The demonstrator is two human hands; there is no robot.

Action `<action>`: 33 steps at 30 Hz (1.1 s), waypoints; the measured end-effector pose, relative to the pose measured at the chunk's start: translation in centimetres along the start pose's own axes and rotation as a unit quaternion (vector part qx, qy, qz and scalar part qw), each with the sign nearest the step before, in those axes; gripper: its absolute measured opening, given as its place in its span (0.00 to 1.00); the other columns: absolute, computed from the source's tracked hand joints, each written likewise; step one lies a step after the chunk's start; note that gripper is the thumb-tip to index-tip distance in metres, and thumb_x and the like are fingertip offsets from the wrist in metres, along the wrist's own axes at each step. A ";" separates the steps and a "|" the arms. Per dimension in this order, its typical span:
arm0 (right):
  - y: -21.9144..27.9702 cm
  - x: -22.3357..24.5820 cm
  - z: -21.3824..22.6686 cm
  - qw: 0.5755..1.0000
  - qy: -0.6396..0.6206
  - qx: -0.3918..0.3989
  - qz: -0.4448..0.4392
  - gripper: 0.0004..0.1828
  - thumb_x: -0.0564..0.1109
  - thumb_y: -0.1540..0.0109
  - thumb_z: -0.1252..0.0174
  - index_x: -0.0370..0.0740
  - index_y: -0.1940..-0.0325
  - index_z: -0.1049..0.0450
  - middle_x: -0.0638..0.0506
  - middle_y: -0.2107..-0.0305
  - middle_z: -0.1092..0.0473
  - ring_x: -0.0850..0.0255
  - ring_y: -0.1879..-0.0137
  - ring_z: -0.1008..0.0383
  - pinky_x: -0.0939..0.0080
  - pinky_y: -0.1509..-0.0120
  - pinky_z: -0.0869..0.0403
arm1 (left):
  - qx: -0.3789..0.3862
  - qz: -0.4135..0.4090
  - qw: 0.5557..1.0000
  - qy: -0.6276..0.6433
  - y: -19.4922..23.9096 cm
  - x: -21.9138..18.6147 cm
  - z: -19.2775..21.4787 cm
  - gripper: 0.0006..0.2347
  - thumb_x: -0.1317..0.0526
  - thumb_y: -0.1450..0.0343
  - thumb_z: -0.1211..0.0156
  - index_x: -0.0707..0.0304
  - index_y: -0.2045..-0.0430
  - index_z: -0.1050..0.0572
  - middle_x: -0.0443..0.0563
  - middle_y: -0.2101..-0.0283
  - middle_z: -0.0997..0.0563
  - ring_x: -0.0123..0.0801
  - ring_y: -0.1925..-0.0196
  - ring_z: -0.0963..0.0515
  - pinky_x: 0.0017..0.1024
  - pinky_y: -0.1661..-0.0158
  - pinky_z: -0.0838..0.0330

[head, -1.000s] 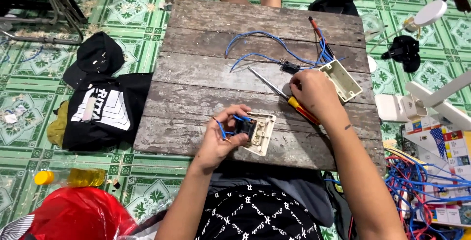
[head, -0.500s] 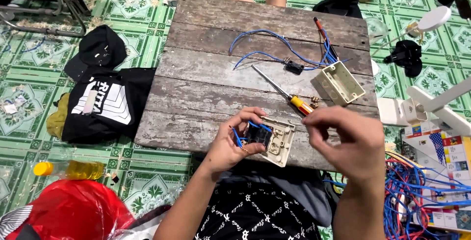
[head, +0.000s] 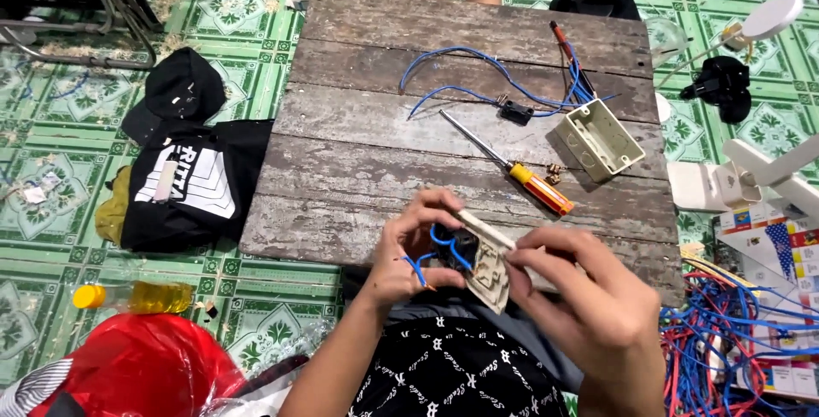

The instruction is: The person connects blue wires to a white electrical switch plate using a screwdriver. They tighten the terminal screws to secure the wires and repeatedly adjust the connections.

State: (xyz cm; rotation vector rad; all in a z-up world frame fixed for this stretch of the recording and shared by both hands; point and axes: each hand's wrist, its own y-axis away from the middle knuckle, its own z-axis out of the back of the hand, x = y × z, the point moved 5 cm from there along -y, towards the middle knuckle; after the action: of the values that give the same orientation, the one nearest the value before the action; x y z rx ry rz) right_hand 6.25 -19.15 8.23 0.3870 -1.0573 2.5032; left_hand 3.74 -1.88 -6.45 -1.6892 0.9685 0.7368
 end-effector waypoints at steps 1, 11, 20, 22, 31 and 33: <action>0.2 0.3 0.0 1.000 -0.002 -0.002 0.001 0.03 0.33 0.39 0.36 0.34 0.61 0.22 0.45 0.62 0.26 0.58 0.59 0.23 0.63 0.49 0.25 | 0.000 0.000 1.000 -0.002 0.0 -0.2 0.0 0.22 0.55 0.39 0.22 0.55 0.53 0.24 0.53 0.43 0.30 0.41 0.34 0.32 0.39 0.33 0.32; 0.2 -0.1 -1.5 0.998 0.019 0.055 -0.002 0.06 0.39 0.37 0.38 0.35 0.57 0.23 0.38 0.45 0.30 0.51 0.55 0.28 0.55 0.52 0.28 | 0.008 -0.082 0.992 -0.093 -0.1 -2.5 -1.4 0.20 0.56 0.37 0.24 0.55 0.53 0.24 0.51 0.46 0.28 0.38 0.39 0.28 0.38 0.36 0.31; 0.1 -2.0 -2.7 0.997 -0.042 0.061 -0.030 0.06 0.38 0.39 0.35 0.40 0.57 0.20 0.42 0.46 0.27 0.55 0.51 0.24 0.59 0.49 0.25 | -0.010 -0.087 0.990 -0.110 0.2 -1.9 -1.2 0.21 0.58 0.36 0.24 0.55 0.51 0.26 0.52 0.44 0.29 0.39 0.36 0.29 0.37 0.34 0.32; -0.4 -2.4 -3.0 0.997 -0.036 0.061 -0.031 0.07 0.39 0.39 0.34 0.42 0.56 0.19 0.44 0.46 0.26 0.57 0.49 0.23 0.60 0.46 0.25 | -0.020 -0.093 0.988 -0.120 0.2 -2.4 -1.0 0.22 0.59 0.36 0.24 0.56 0.50 0.26 0.53 0.44 0.30 0.38 0.36 0.30 0.36 0.32 0.33; -1.3 -4.2 -3.9 0.993 -0.072 0.091 -0.006 0.05 0.37 0.38 0.37 0.38 0.57 0.20 0.42 0.45 0.27 0.55 0.49 0.25 0.62 0.55 0.25 | -0.070 -0.044 0.981 -0.177 -0.5 -2.7 -1.0 0.21 0.56 0.37 0.26 0.52 0.51 0.26 0.51 0.43 0.29 0.38 0.35 0.28 0.36 0.32 0.33; -1.0 -4.7 -4.0 0.994 -0.071 0.085 -0.010 0.08 0.38 0.39 0.34 0.40 0.56 0.19 0.42 0.45 0.27 0.54 0.47 0.24 0.61 0.50 0.25 | -0.071 -0.052 0.980 -0.178 -0.6 -2.9 -1.2 0.21 0.56 0.36 0.26 0.52 0.51 0.26 0.51 0.43 0.29 0.37 0.35 0.28 0.35 0.32 0.33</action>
State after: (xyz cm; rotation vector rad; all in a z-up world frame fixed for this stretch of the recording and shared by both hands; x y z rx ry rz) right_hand 10.46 -16.74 4.27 0.6311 -0.8891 2.5883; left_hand 2.84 -2.18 -3.45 -1.6422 0.5858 1.0167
